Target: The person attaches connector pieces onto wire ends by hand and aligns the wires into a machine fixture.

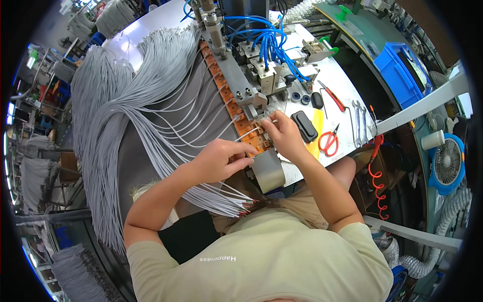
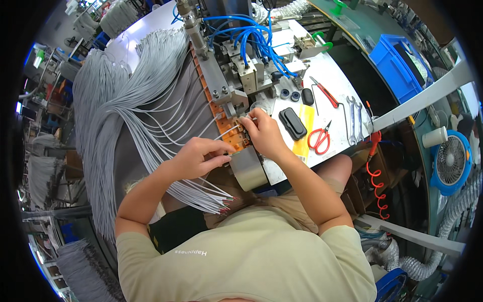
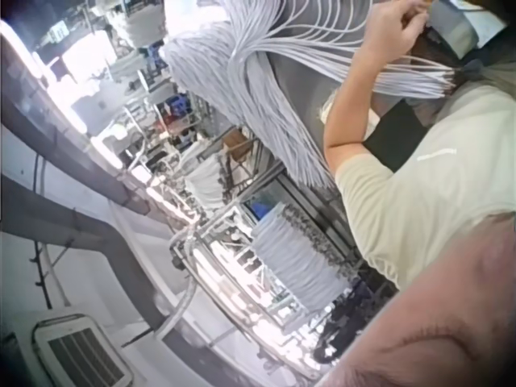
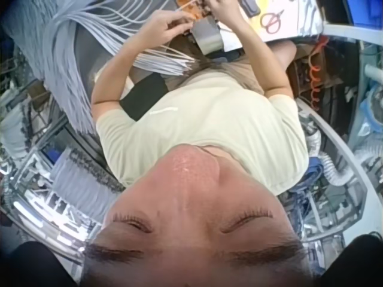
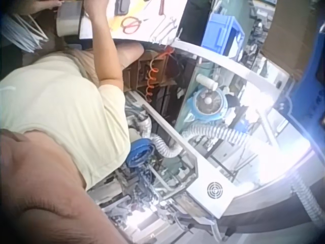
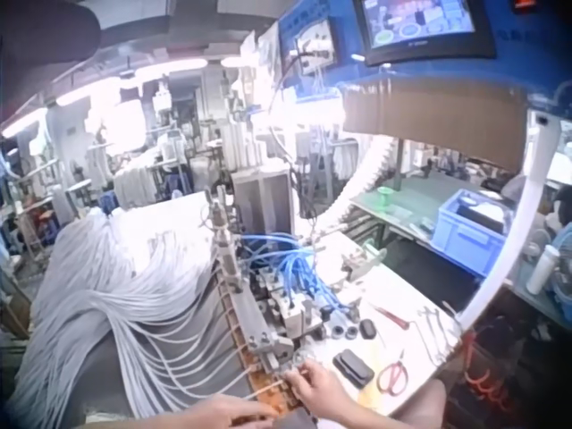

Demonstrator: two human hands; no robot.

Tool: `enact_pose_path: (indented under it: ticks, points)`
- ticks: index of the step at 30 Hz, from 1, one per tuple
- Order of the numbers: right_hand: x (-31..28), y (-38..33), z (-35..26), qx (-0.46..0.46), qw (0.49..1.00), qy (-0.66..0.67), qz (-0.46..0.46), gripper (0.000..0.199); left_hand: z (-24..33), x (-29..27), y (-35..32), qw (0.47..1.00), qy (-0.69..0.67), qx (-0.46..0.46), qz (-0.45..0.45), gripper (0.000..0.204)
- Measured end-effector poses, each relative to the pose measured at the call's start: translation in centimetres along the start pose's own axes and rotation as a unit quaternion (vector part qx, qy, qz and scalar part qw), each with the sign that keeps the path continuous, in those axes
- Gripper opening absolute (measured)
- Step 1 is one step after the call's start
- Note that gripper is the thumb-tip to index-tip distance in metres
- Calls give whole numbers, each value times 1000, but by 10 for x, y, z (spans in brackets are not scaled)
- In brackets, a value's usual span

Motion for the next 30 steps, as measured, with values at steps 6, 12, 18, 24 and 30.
enact_pose_path:
  ticks: [6, 12, 18, 24, 30]
  points:
    - [-3, 1, 8, -10, 998, 59, -24, 19, 3, -2, -3, 996, 44, 30, 66, 19]
    - [-1, 9, 12, 127, 978, 157, -60, 16, 7, -7, 0, 947, 224, 122, 195, 17]
    - [3, 9, 31, 149, 955, 254, -43, 17, 12, -4, -3, 955, 258, 40, 139, 15]
    - [1, -4, 21, 40, 985, 166, 17, 17, 3, -8, -4, 969, 178, 27, 167, 16]
    - [-8, -63, -37, -17, 984, 173, 24, 12, -2, -12, -4, 985, -23, -51, 163, 14]
Point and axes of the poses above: each hand's wrist, its own y-axis towards the middle knuckle, its own x-axis out of the palm, z = x × y, the point moved 4 cm from there along y, towards the middle knuckle, and after that the axes turned 6 degrees about y, right-handed, at the moved point
